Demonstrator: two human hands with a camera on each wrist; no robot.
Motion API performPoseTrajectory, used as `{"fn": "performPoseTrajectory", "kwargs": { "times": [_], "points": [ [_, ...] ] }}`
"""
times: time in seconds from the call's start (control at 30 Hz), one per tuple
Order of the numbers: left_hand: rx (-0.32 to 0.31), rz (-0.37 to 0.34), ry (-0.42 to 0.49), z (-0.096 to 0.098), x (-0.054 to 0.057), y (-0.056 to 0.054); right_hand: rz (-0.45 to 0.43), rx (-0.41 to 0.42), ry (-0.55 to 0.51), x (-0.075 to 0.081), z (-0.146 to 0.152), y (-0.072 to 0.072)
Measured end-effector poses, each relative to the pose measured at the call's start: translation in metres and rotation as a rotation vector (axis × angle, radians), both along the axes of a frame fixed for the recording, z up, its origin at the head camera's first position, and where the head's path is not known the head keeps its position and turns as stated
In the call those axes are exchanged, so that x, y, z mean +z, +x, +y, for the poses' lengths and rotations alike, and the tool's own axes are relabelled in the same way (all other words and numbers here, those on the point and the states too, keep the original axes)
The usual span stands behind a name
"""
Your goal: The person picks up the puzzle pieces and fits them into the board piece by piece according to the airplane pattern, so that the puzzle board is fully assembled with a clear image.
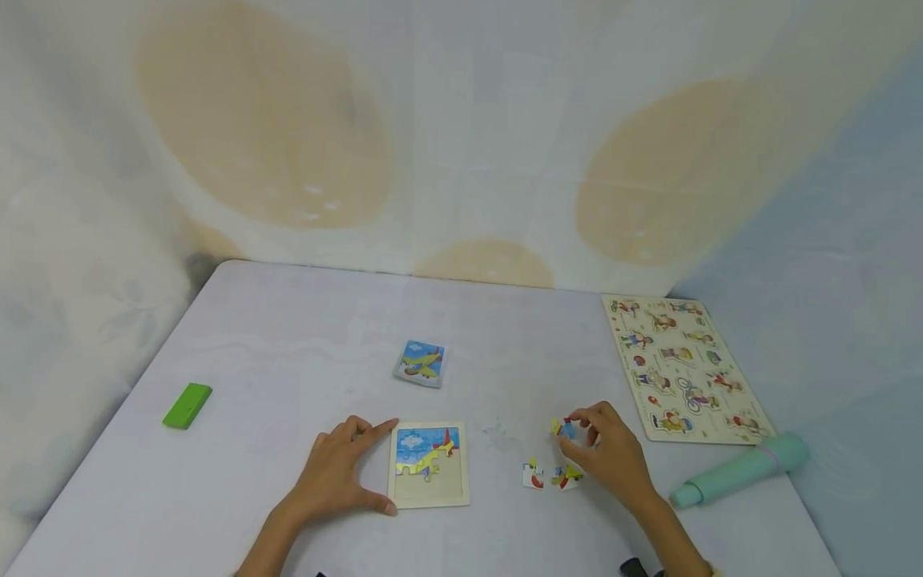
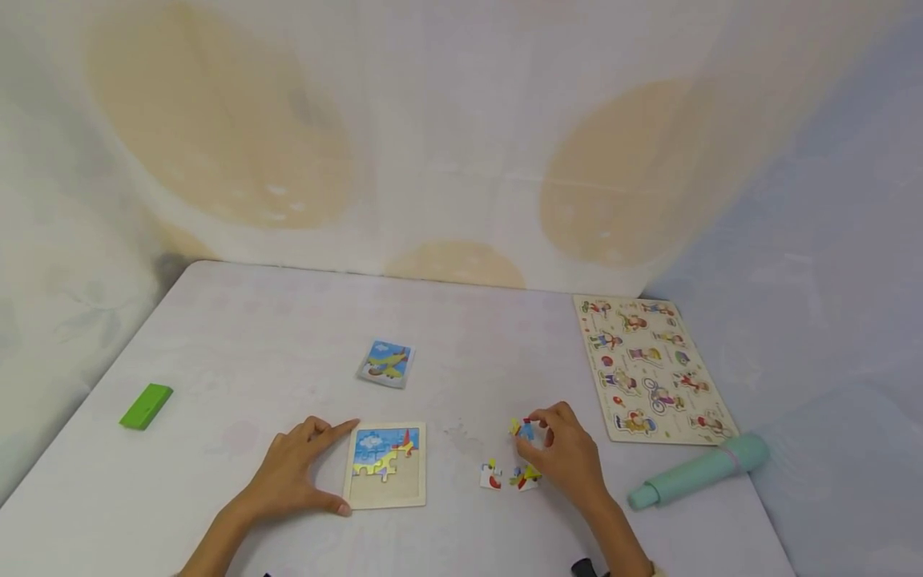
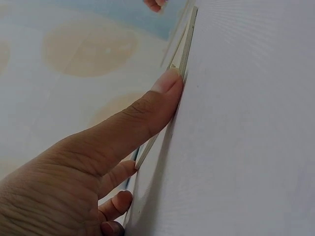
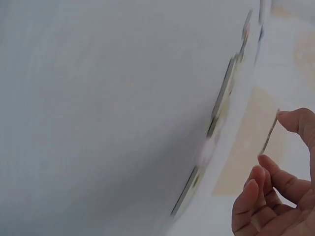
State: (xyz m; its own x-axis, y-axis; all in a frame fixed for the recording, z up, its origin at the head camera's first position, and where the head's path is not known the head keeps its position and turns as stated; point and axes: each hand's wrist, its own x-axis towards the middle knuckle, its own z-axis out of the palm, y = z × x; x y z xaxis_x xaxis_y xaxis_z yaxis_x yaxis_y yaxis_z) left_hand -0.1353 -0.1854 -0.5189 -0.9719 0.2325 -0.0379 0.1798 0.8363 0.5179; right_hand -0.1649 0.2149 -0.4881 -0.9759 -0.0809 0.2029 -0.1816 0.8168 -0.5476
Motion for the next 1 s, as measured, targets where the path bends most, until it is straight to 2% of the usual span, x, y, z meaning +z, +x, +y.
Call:
{"fn": "performPoseTrajectory", "kwargs": {
  "times": [0.2, 0.4, 0.7, 1.0],
  "points": [
    [0.0, -0.007, -0.004, 0.0, -0.002, -0.001, -0.058, 0.011, -0.027, 0.004, -0.022, 0.008],
    [-0.007, 0.003, -0.012, -0.001, -0.003, -0.002, -0.036, 0.071, -0.068, 0.006, -0.051, 0.017],
    [-0.007, -0.005, 0.002, -0.001, 0.0, -0.001, -0.052, 0.14, 0.005, 0.004, -0.096, 0.027],
    [-0.011, -0.011, 0.011, 0.0, 0.004, -0.001, -0.061, 0.273, 0.071, 0.005, -0.126, 0.028]
  ]
}}
